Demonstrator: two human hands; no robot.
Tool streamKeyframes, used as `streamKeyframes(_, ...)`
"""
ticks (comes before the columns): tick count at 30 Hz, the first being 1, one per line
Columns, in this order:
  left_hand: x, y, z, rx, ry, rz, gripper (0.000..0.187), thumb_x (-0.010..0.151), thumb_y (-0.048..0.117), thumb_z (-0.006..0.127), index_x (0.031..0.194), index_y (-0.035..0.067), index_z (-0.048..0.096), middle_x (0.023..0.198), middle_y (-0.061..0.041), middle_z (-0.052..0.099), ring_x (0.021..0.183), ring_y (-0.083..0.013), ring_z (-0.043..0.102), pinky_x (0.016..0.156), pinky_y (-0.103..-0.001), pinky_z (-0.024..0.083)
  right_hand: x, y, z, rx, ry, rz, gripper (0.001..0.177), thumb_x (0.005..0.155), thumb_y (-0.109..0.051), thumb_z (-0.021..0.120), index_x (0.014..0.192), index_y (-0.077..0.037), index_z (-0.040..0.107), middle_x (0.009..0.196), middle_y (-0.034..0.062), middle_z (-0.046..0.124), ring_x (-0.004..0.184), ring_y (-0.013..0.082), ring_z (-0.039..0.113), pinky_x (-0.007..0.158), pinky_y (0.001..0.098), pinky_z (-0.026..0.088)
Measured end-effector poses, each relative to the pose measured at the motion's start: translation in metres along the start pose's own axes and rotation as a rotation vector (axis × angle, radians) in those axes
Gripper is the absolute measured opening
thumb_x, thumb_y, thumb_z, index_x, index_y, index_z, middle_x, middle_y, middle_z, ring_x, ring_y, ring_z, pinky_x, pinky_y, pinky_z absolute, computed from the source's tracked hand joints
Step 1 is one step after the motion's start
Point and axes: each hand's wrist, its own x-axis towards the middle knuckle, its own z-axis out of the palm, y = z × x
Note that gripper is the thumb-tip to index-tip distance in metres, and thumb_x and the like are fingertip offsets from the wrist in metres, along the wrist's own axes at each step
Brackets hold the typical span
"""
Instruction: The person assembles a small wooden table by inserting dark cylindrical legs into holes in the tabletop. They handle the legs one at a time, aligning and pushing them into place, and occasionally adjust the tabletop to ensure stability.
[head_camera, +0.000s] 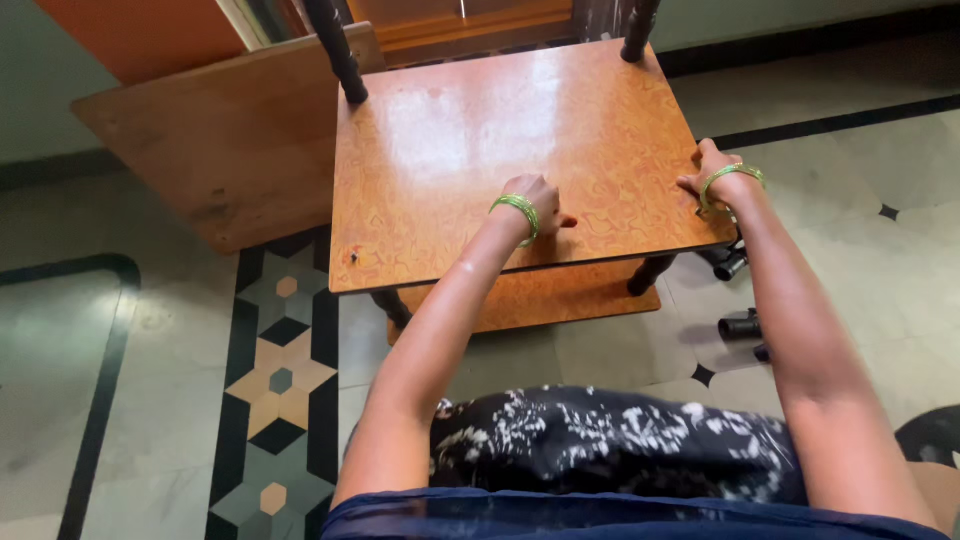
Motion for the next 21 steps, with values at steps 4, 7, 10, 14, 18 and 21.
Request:
streamKeyframes(4,0.005,-0.001,-0.003,0.002,-0.039,0.021,0.059,0.084,0.070,0.066,0.092,0.014,0.081,0.100,-0.014,0.075,0.099,-0.0308,0.071,0.086,-0.041,0.057,0.006,0.000,-0.001,0.013,-0.006,0.000,0.072,0.081,-0.041,0.087,0.138,-0.012,0.053,0.125,0.0258,0.067,0.117,0.0446,0.063,0.097,0.0527,0.052)
streamKeyframes(7,0.007,0.001,0.003,0.024,-0.014,0.025,0.064,0.084,0.072,0.066,0.093,0.011,0.080,0.103,-0.016,0.075,0.101,-0.0321,0.071,0.088,-0.041,0.057,-0.006,-0.003,0.001,0.112,0.035,0.009,0.065,0.084,-0.036,0.082,0.137,-0.011,0.054,0.126,0.0253,0.068,0.113,0.0445,0.067,0.094,0.0533,0.055)
streamKeyframes(10,0.004,0.006,0.007,0.041,0.009,-0.007,0.065,0.084,0.072,0.066,0.094,0.009,0.079,0.103,-0.017,0.075,0.101,-0.0324,0.071,0.088,-0.042,0.057,-0.026,-0.008,-0.001,0.107,0.082,0.044,0.058,0.089,-0.035,0.081,0.135,-0.013,0.055,0.124,0.0265,0.066,0.113,0.0466,0.063,0.092,0.0539,0.053)
streamKeyframes(14,-0.002,0.010,0.003,0.013,0.030,-0.024,0.065,0.084,0.072,0.066,0.093,0.009,0.079,0.102,-0.017,0.075,0.101,-0.0325,0.071,0.088,-0.041,0.057,-0.044,-0.020,-0.008,0.127,0.103,0.042,0.054,0.092,-0.035,0.080,0.134,-0.015,0.054,0.123,0.0265,0.064,0.112,0.0464,0.063,0.090,0.0531,0.052)
streamKeyframes(18,-0.003,0.015,-0.001,0.019,0.026,-0.047,0.066,0.083,0.072,0.067,0.092,0.008,0.079,0.101,-0.017,0.075,0.101,-0.0326,0.071,0.088,-0.041,0.057,-0.048,-0.021,-0.013,0.188,0.055,0.050,0.056,0.090,-0.033,0.080,0.135,-0.014,0.051,0.122,0.0255,0.066,0.111,0.0436,0.065,0.090,0.0512,0.054)
streamKeyframes(21,0.000,0.016,-0.005,0.012,0.026,-0.052,0.068,0.083,0.074,0.067,0.091,0.007,0.079,0.101,-0.017,0.075,0.101,-0.0326,0.071,0.088,-0.041,0.056,-0.045,-0.017,-0.017,0.163,0.023,0.025,0.058,0.090,-0.036,0.080,0.135,-0.013,0.050,0.120,0.0245,0.069,0.112,0.0423,0.066,0.092,0.0504,0.053)
